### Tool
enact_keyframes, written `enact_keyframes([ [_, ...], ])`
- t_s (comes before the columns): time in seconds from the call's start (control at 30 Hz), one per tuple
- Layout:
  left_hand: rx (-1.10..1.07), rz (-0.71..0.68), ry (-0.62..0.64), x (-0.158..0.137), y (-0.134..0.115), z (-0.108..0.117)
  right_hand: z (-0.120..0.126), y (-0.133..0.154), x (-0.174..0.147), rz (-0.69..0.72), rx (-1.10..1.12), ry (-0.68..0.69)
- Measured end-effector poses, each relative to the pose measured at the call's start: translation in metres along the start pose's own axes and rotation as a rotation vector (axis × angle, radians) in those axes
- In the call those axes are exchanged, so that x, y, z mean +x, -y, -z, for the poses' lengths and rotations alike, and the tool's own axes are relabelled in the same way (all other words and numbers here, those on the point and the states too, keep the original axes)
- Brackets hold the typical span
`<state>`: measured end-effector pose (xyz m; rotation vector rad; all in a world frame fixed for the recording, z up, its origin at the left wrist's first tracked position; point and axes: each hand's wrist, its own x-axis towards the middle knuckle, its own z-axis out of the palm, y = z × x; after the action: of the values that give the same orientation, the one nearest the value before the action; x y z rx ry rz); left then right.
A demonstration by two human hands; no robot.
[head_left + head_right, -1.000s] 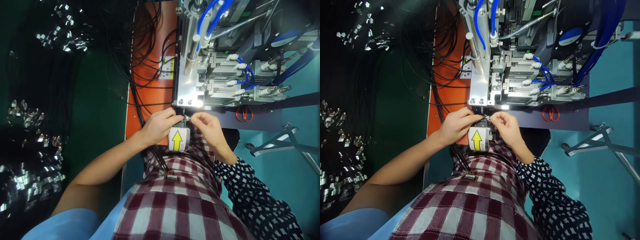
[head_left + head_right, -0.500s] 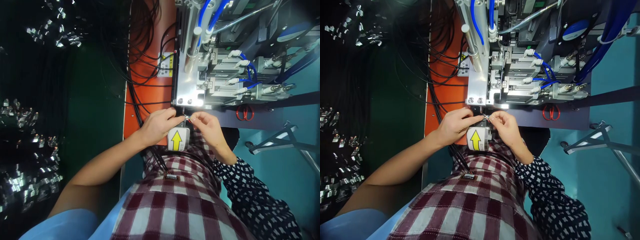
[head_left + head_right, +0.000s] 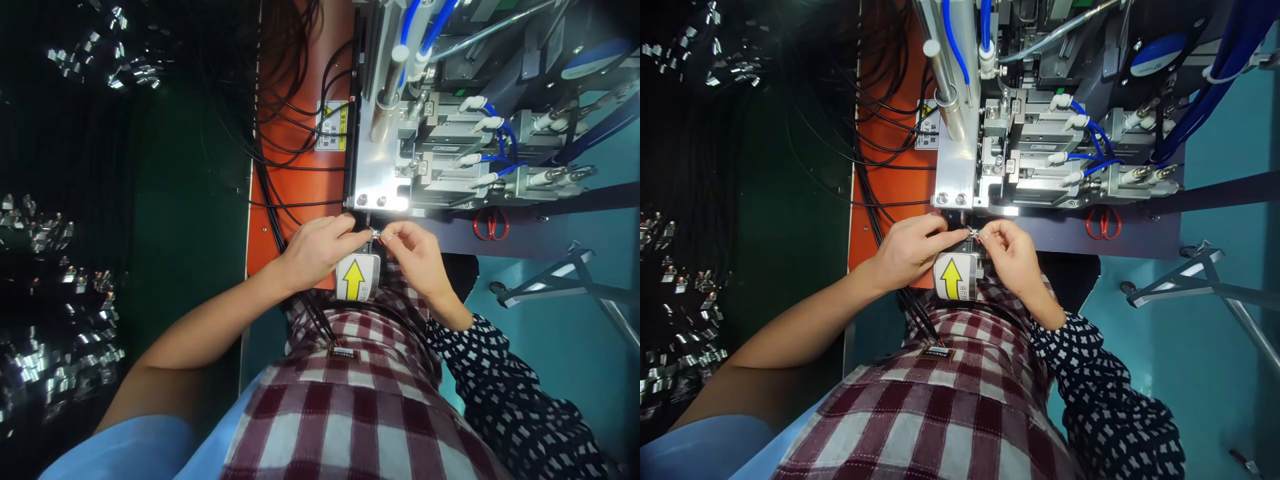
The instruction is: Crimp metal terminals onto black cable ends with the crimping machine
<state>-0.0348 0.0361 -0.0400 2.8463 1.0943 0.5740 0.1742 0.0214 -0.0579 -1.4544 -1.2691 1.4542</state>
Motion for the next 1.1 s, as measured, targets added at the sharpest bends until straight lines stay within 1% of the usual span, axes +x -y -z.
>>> enact_keyframes([
  [0.13,0.044,-0.010,0.007,0.001,-0.001,0.000,-0.002,-0.004,-0.002,0.027,-0.084,-0.036],
  [0.3,0.015,-0.015,-0.001,0.001,-0.002,-0.001,-0.002,-0.005,-0.005,0.005,-0.103,-0.054],
  [0.37,-0.001,-0.018,-0.009,0.001,-0.001,-0.001,-0.001,-0.004,-0.006,0.015,-0.121,-0.089],
  [0.47,-0.011,-0.023,-0.017,0.002,-0.001,-0.001,-0.004,-0.001,-0.008,0.066,-0.170,-0.173],
  [0.57,-0.008,-0.016,-0.007,0.002,0.000,0.000,-0.010,0.000,-0.008,0.093,-0.127,-0.213],
  [0.63,-0.007,-0.017,0.008,0.001,0.000,0.000,-0.014,0.000,-0.006,0.061,-0.019,-0.224],
  [0.7,-0.011,-0.020,0.024,0.001,0.000,0.000,-0.016,0.000,-0.004,-0.005,0.092,-0.213],
  [0.83,-0.024,-0.013,0.037,0.002,0.000,0.000,-0.016,0.001,0.000,-0.132,0.230,-0.138],
  [0.97,-0.027,-0.006,0.051,0.003,-0.001,0.001,-0.014,-0.002,0.004,-0.203,0.288,-0.077],
  [1.07,-0.024,-0.010,0.048,0.003,-0.001,0.001,-0.011,-0.011,0.004,-0.232,0.267,-0.045],
  [1.1,-0.022,-0.010,0.047,0.003,-0.001,0.001,-0.009,-0.013,0.003,-0.231,0.242,-0.053],
])
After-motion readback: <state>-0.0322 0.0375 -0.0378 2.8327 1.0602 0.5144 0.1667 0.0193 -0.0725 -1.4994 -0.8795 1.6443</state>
